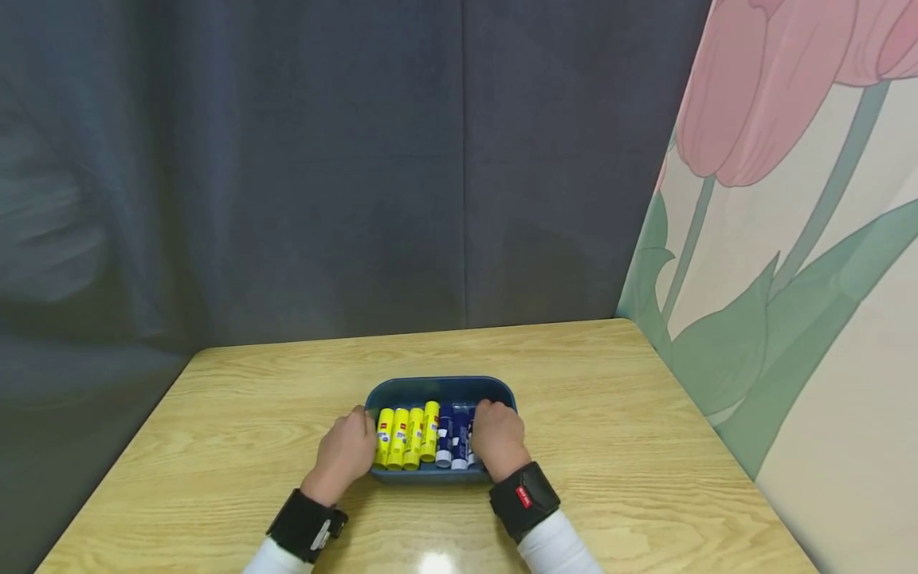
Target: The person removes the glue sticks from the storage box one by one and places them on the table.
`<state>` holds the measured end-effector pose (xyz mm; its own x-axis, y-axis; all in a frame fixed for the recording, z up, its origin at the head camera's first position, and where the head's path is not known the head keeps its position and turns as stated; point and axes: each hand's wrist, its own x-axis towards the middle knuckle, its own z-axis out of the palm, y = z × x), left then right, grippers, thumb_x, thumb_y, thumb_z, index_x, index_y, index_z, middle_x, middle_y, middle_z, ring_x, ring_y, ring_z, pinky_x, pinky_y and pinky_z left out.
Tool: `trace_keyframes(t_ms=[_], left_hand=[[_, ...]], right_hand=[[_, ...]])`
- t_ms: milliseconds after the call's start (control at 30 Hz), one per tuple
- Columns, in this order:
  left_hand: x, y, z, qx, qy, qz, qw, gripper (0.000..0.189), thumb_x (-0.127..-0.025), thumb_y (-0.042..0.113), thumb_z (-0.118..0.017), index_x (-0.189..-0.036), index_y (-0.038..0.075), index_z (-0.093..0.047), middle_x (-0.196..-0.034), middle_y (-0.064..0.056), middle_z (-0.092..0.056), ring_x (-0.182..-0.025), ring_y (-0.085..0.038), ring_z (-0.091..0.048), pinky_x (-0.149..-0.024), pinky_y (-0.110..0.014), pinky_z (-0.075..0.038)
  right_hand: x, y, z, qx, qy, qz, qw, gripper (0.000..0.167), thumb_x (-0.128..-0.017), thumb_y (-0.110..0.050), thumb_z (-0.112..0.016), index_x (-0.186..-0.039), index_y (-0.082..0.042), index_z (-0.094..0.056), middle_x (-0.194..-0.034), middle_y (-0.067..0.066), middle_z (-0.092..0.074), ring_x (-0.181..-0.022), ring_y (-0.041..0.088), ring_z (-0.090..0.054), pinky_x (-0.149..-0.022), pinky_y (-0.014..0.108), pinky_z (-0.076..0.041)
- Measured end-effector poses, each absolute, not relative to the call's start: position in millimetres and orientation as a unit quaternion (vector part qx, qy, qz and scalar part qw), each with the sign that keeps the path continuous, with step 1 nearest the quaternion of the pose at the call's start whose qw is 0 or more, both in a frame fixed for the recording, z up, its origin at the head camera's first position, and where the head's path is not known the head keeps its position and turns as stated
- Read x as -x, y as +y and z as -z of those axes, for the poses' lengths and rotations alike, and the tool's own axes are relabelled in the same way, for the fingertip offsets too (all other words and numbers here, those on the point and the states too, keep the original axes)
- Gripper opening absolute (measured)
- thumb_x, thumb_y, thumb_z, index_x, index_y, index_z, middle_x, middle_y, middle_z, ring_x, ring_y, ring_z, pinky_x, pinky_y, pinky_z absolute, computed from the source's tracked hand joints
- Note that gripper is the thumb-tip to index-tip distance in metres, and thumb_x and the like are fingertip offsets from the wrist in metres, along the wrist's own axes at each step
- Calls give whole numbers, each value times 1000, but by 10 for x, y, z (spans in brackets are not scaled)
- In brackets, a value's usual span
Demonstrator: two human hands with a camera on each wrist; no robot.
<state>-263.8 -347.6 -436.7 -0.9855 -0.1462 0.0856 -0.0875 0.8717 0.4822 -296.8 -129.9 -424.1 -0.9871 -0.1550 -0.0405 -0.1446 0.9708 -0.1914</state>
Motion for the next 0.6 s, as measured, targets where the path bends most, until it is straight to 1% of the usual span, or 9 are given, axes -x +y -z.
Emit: trace_keyframes(t_ms=[133,333,600], left_hand=[[2646,-3465,4388,-61,-964,251,59,31,-91,20,-31,-96,-5,-50,-55,-4,-43,-41,-13,-42,-37,-28,-33],[2656,-3461,4394,-65,-966,243,63,33,-92,21,-30,-97,-5,-50,-54,-4,-43,-40,-13,-41,-36,-28,-33],[2649,-3473,4383,-67,-968,232,69,34,-92,22,-30,-96,-5,-51,-53,-4,-43,-40,-14,-41,-35,-28,-32]], right_hand=[[2980,-1281,4243,73,991,103,40,38,-68,-12,-69,-101,2,-56,-82,16,-57,-68,26,-56,-53,41,-46],[2992,-1276,4240,58,989,123,53,44,-66,-13,-71,-104,2,-54,-84,17,-57,-67,25,-54,-53,40,-45],[3013,-1277,4252,58,988,137,47,45,-64,-13,-71,-103,2,-54,-85,17,-57,-69,27,-55,-56,42,-45]])
